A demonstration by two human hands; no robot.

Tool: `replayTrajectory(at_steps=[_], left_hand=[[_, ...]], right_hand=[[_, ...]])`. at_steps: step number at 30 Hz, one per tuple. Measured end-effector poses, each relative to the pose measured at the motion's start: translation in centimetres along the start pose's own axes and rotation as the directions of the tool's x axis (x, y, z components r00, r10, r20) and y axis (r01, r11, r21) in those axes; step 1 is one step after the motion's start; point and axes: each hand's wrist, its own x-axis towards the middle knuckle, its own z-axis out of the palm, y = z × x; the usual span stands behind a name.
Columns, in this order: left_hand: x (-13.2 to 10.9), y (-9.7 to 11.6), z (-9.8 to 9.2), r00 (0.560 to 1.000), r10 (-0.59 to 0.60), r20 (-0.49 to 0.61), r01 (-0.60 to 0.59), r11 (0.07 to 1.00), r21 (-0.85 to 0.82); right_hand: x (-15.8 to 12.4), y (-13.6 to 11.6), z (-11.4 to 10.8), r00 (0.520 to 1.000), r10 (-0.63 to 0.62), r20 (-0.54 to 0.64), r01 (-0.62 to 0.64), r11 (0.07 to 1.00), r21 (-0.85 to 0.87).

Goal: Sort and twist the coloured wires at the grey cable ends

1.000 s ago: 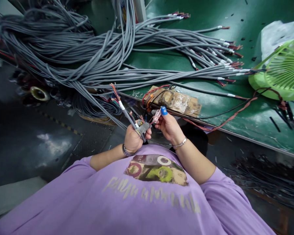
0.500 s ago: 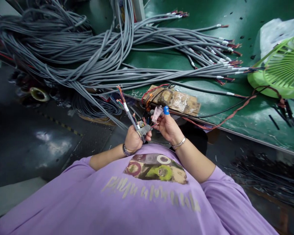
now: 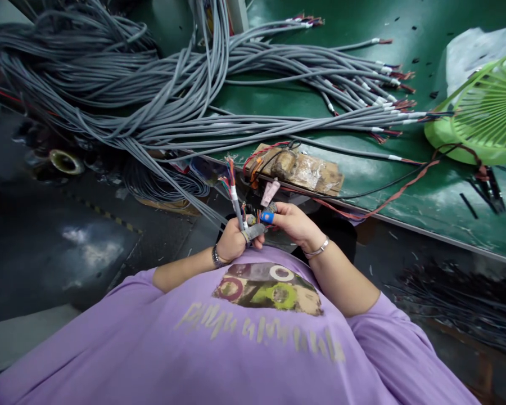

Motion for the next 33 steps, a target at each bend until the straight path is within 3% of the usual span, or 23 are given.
replayTrajectory(at_steps=[4,6,12,15,19,23,25,29,33], left_hand=[[0.3,0.3,0.0,0.991,-0.101,0.086,0.098,0.994,0.041],[0.4,0.1,-0.1,0.99,-0.114,0.088,0.111,0.993,0.03],[0.7,-0.2,-0.1,0.992,-0.062,-0.109,0.047,0.989,-0.139],[0.8,-0.2,0.1,0.99,-0.053,-0.134,0.03,0.986,-0.166],[1.0,-0.3,-0.3,0.996,-0.052,-0.067,0.041,0.987,-0.152],[0.9,-0.6,-1.2,0.989,-0.12,0.084,0.126,0.989,-0.072],[0.8,-0.6,-1.5,0.983,-0.149,0.103,0.155,0.986,-0.054],[0.5,-0.6,-1.4,0.992,-0.125,-0.01,0.122,0.981,-0.152],[0.4,-0.6,-1.2,0.99,-0.06,-0.128,0.032,0.977,-0.21]], right_hand=[[-0.3,-0.3,0.7,0.996,-0.061,0.069,0.066,0.995,-0.074],[-0.3,-0.1,0.7,0.994,-0.097,0.044,0.101,0.991,-0.089],[-0.3,1.4,0.2,0.988,-0.112,-0.106,0.108,0.993,-0.041],[-0.3,2.0,0.8,0.981,-0.137,-0.14,0.133,0.99,-0.037],[-0.3,2.0,1.5,0.969,-0.19,-0.161,0.186,0.982,-0.04],[0.1,1.7,1.4,0.983,-0.163,-0.082,0.153,0.981,-0.121],[0.5,1.9,1.4,0.985,-0.162,-0.056,0.153,0.978,-0.138],[1.4,2.7,1.5,0.975,-0.143,-0.172,0.15,0.988,0.025],[1.6,2.8,1.2,0.966,-0.03,-0.256,0.099,0.961,0.26]])
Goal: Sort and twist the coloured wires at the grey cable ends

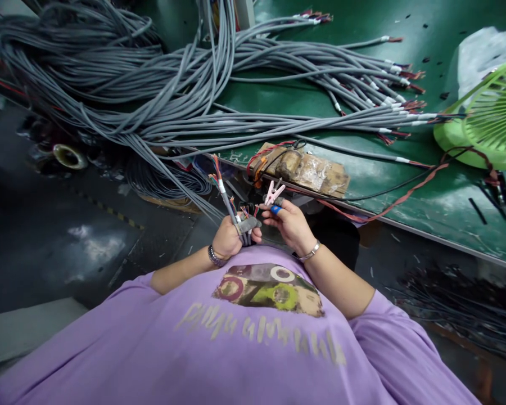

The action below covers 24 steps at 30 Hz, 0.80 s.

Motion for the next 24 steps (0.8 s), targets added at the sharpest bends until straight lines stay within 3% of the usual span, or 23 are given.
replayTrajectory(at_steps=[4,10,14,19,24], left_hand=[[0.2,-0.2,0.1,0.999,0.038,-0.024,-0.038,0.999,0.006],[0.4,-0.5,0.3,0.999,0.033,0.012,-0.034,0.999,0.043],[0.6,-0.8,0.2,1.0,0.0,0.022,-0.001,0.998,0.059],[0.8,-0.7,0.3,0.996,0.049,-0.077,-0.05,0.999,-0.006],[0.9,-0.2,0.8,0.988,0.046,-0.146,-0.06,0.994,-0.091]], right_hand=[[-0.6,-0.3,-0.1,0.996,0.084,0.007,-0.084,0.996,-0.043],[-1.0,-0.4,0.5,0.984,0.039,0.176,0.012,0.96,-0.28],[-0.6,-0.4,0.4,0.991,-0.016,0.136,0.059,0.944,-0.323],[-0.5,0.0,0.3,1.0,-0.004,0.015,0.007,0.976,-0.22],[-0.8,0.0,1.0,1.0,-0.009,0.012,0.009,0.999,-0.047]])
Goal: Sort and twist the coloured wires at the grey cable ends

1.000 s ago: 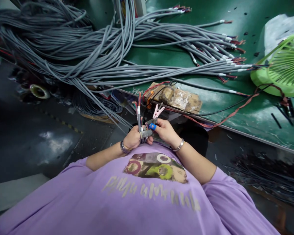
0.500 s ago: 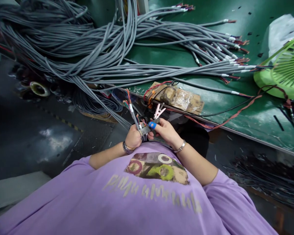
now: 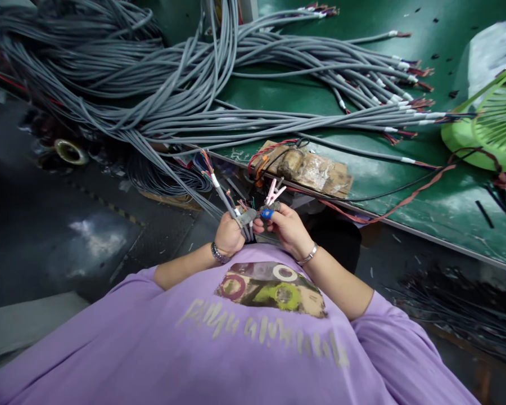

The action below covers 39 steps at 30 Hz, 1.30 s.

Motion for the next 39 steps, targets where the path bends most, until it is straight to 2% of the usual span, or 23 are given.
replayTrajectory(at_steps=[5,7,12,19,22,24,26,30,32,37,39], left_hand=[[-0.1,0.0,0.2,0.992,-0.073,0.107,0.066,0.996,0.064],[-0.2,0.0,0.2,0.991,-0.07,0.113,0.062,0.995,0.075],[-0.1,0.2,0.2,1.0,0.006,-0.004,-0.006,1.0,-0.006],[0.3,0.5,-0.1,0.995,0.026,-0.092,-0.033,0.997,-0.073],[0.3,0.7,-0.1,0.995,0.03,-0.094,-0.037,0.996,-0.079],[0.2,0.8,-0.2,0.996,0.035,-0.087,-0.042,0.996,-0.076],[0.0,0.8,-0.2,0.996,0.041,-0.078,-0.046,0.997,-0.063],[-0.3,0.4,-0.4,0.998,0.061,-0.029,-0.061,0.998,-0.002],[-0.4,0.1,-0.4,0.998,0.055,-0.002,-0.055,0.997,0.047],[-0.6,-0.1,-0.1,0.999,0.031,0.026,-0.035,0.991,0.131],[-0.6,-0.2,-0.1,0.999,0.033,0.036,-0.038,0.99,0.139]], right_hand=[[0.0,-0.4,0.9,0.995,0.02,0.096,-0.024,0.999,0.038],[0.2,-0.3,0.9,0.997,0.015,0.078,-0.015,1.0,0.006],[0.6,0.3,0.4,0.997,-0.048,-0.056,0.045,0.998,-0.05],[-0.3,0.4,0.3,0.996,-0.058,-0.065,0.051,0.993,-0.11],[-0.8,0.1,0.0,1.0,-0.026,0.007,0.026,0.985,-0.173],[-0.9,-0.1,-0.6,0.993,0.052,0.103,-0.025,0.967,-0.252],[-0.8,-0.2,-1.1,0.987,0.103,0.127,-0.064,0.958,-0.279],[-0.3,-0.5,-1.5,0.998,0.064,0.014,-0.063,0.992,-0.109],[-0.1,-0.7,-1.1,0.998,0.055,0.026,-0.053,0.997,-0.064],[-0.2,-0.8,0.2,0.99,-0.013,0.142,0.032,0.991,-0.127],[-0.2,-0.7,0.4,0.993,-0.049,0.109,0.066,0.985,-0.159]])
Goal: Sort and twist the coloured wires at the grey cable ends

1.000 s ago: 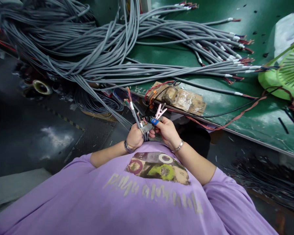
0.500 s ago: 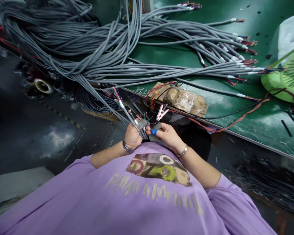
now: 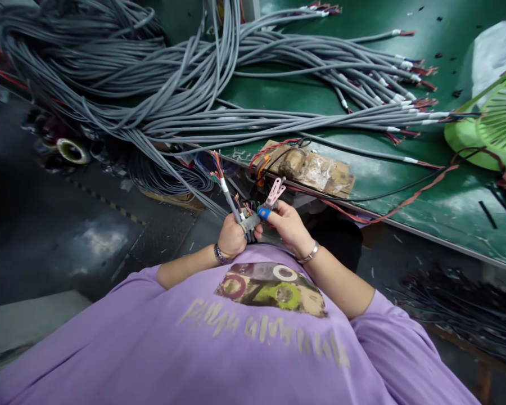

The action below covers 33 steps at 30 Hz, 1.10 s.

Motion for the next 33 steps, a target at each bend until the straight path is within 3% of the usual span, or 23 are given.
replayTrajectory(at_steps=[3,8,15,23,28,33], left_hand=[[0.0,-0.2,-0.1,1.0,0.013,0.019,-0.013,1.0,0.012],[0.0,-0.2,-0.2,1.0,0.023,-0.004,-0.023,1.0,0.007],[0.1,-0.1,-0.1,0.999,0.007,-0.049,-0.009,1.0,-0.025],[0.0,0.2,-0.1,0.997,0.025,-0.077,-0.032,0.995,-0.091],[0.0,0.2,-0.1,0.998,0.021,-0.061,-0.026,0.996,-0.082],[0.0,0.1,0.0,0.999,-0.012,-0.037,0.011,0.999,-0.041]], right_hand=[[0.0,0.3,0.0,0.994,-0.018,-0.109,0.016,1.0,-0.02],[-0.1,0.5,-0.2,0.988,0.027,-0.15,-0.024,1.0,0.018],[-0.6,0.4,0.3,0.981,0.181,-0.068,-0.165,0.966,0.201],[-0.1,0.3,-0.9,0.963,0.141,-0.229,-0.069,0.953,0.296],[-0.5,-0.1,-1.1,0.98,0.192,-0.054,-0.176,0.961,0.211],[-0.4,-0.4,-0.6,0.995,0.099,0.027,-0.102,0.988,0.117]])
